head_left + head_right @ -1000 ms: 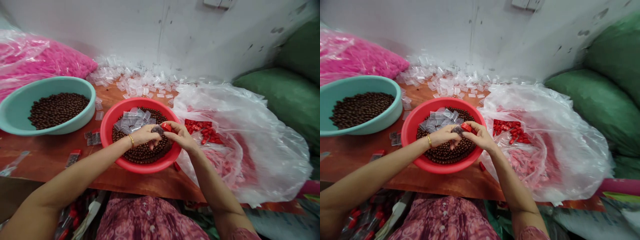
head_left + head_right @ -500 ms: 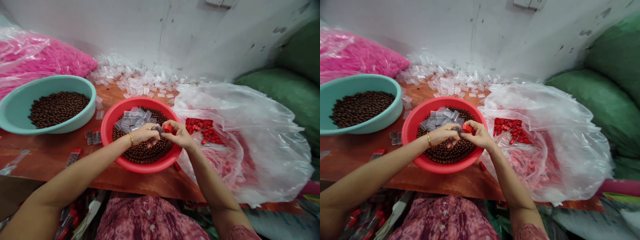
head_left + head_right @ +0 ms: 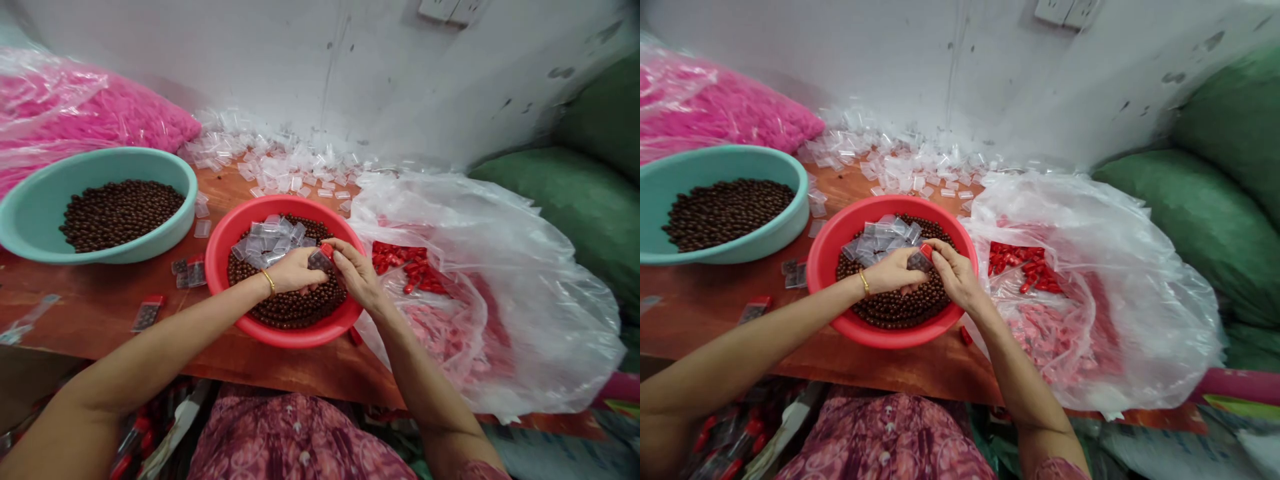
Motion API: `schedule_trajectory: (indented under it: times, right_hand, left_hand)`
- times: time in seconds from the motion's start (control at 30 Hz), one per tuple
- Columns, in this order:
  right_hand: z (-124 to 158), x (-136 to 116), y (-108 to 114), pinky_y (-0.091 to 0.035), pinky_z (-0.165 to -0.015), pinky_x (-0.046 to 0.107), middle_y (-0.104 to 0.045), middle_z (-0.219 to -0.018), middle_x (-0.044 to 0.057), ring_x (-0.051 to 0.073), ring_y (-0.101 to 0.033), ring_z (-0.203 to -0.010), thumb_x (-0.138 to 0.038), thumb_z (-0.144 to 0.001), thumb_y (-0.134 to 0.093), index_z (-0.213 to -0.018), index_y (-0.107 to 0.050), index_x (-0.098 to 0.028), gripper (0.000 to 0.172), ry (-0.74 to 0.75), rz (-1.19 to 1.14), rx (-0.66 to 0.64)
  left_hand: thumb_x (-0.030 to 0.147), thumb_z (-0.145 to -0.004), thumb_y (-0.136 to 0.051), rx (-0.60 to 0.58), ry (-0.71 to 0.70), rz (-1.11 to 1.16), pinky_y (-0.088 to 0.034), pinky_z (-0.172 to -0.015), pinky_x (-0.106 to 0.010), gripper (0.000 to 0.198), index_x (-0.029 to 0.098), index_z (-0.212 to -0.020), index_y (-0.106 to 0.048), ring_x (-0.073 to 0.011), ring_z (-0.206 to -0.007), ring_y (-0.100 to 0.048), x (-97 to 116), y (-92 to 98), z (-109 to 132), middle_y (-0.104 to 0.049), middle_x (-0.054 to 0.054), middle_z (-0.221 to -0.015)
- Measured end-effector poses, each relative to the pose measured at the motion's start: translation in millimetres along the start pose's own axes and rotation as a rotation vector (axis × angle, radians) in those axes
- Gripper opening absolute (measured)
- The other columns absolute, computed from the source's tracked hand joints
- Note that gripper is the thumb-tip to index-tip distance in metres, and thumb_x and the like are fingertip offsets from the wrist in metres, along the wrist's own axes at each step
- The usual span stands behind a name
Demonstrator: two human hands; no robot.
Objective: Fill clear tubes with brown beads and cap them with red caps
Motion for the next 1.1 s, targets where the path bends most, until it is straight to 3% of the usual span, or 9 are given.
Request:
schedule_trajectory:
  times: [0.07, 0.13, 0.23, 0.5, 0.6, 0.7, 0.83, 0.93, 1.1]
  right_hand:
    - [2.3, -0.1, -0.1, -0.052, -0.077, 0.031, -0.065, -0.087, 0.002, 0.018, -0.061, -0.089, -0.045, -0.084, -0.048, -0.112, -0.061, -0.025, 0.037, 0.061, 0.041, 0.019]
    - [5.0, 0.9, -0.1, -0.046, -0.093, 0.034, -0.065, -0.106, 0.002, 0.019, -0.059, -0.104, -0.042, -0.085, -0.049, -0.116, -0.061, -0.026, 0.037, 0.105, 0.081, 0.021]
    - [10.1, 2.9, -0.3, -0.040, -0.101, 0.036, -0.061, -0.119, 0.001, 0.019, -0.057, -0.110, -0.039, -0.086, -0.049, -0.121, -0.059, -0.026, 0.039, 0.123, 0.103, 0.007]
    - [27.6, -8.1, -10.4, -0.050, -0.086, 0.036, -0.068, -0.100, 0.003, 0.019, -0.062, -0.091, -0.037, -0.087, -0.046, -0.123, -0.058, -0.024, 0.041, 0.180, 0.192, 0.019]
    - [29.6, -15.7, -9.2, -0.051, -0.073, 0.030, -0.069, -0.091, 0.004, 0.016, -0.063, -0.075, -0.035, -0.087, -0.045, -0.124, -0.058, -0.021, 0.041, 0.232, 0.289, -0.014]
    - [27.8, -22.1, -0.4, -0.047, -0.057, 0.024, -0.065, -0.070, 0.002, 0.012, -0.056, -0.054, -0.037, -0.087, -0.045, -0.116, -0.063, -0.016, 0.040, 0.222, 0.388, -0.048]
    - [22.9, -26.3, 12.8, -0.040, -0.047, 0.022, -0.057, -0.053, 0.000, 0.010, -0.049, -0.046, -0.046, -0.089, -0.038, -0.087, -0.073, -0.014, 0.047, 0.177, 0.390, 0.151]
    - [18.4, -22.0, 10.6, -0.040, -0.049, 0.023, -0.055, -0.051, 0.000, 0.010, -0.050, -0.048, -0.053, -0.088, -0.036, -0.071, -0.068, -0.015, 0.052, 0.111, 0.274, 0.318]
    - [3.5, -12.5, -9.9, -0.046, -0.058, 0.025, -0.056, -0.066, 0.000, 0.012, -0.054, -0.059, -0.060, -0.087, -0.029, -0.087, -0.062, -0.018, 0.053, 0.080, -0.006, 0.358]
  left_hand:
    - [0.006, -0.065, -0.052, 0.022, 0.006, -0.017, -0.035, -0.032, -0.014, 0.015, 0.017, -0.071, -0.044, -0.0057, -0.031, -0.043, 0.3, 0.2, 0.9, -0.046, 0.010, -0.040]
    - [0.004, -0.063, -0.050, 0.045, 0.008, -0.033, -0.034, -0.032, -0.014, 0.015, 0.017, -0.069, -0.044, -0.0062, -0.031, -0.042, 1.2, 0.5, 1.9, -0.044, 0.010, -0.039]
    - [0.005, -0.061, -0.049, 0.043, 0.014, -0.070, -0.035, -0.033, -0.016, 0.014, 0.018, -0.066, -0.043, -0.0073, -0.032, -0.042, 2.5, -0.2, 3.7, -0.043, 0.010, -0.038]
    - [0.010, -0.056, -0.046, -0.096, -0.037, -0.100, -0.028, -0.031, -0.017, 0.010, 0.018, -0.060, -0.043, -0.0079, -0.031, -0.037, 3.9, -3.0, 10.4, -0.041, 0.009, -0.036]
    - [0.012, -0.055, -0.046, -0.096, -0.050, -0.141, -0.026, -0.033, -0.017, 0.009, 0.018, -0.057, -0.041, -0.0072, -0.032, -0.036, 3.5, -2.8, 11.6, -0.040, 0.008, -0.036]
    - [0.014, -0.056, -0.047, -0.094, -0.053, -0.221, -0.028, -0.037, -0.018, 0.007, 0.018, -0.058, -0.041, -0.0079, -0.037, -0.039, 2.5, -4.0, 9.6, -0.042, 0.007, -0.040]
    - [0.016, -0.056, -0.048, -0.086, -0.250, -0.403, -0.028, -0.045, -0.019, 0.009, 0.017, -0.060, -0.040, -0.0071, -0.047, -0.037, 6.5, -5.5, 5.6, -0.039, 0.007, -0.050]
    - [0.015, -0.058, -0.046, -0.074, -0.339, -0.526, -0.025, -0.048, -0.020, 0.009, 0.017, -0.060, -0.038, -0.0072, -0.050, -0.034, 7.7, -4.1, 5.8, -0.036, 0.007, -0.053]
    - [0.016, -0.060, -0.049, -0.097, -0.287, -0.741, -0.028, -0.050, -0.022, 0.007, 0.017, -0.059, -0.042, -0.0094, -0.052, -0.038, 8.3, -6.6, 8.4, -0.042, 0.005, -0.054]
Point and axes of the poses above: each hand's wrist, its own z-axis away from the middle knuckle, its own y-axis out of the back of the hand, x = y × z, the point moved 3 cm from there along -z, towards the middle knuckle
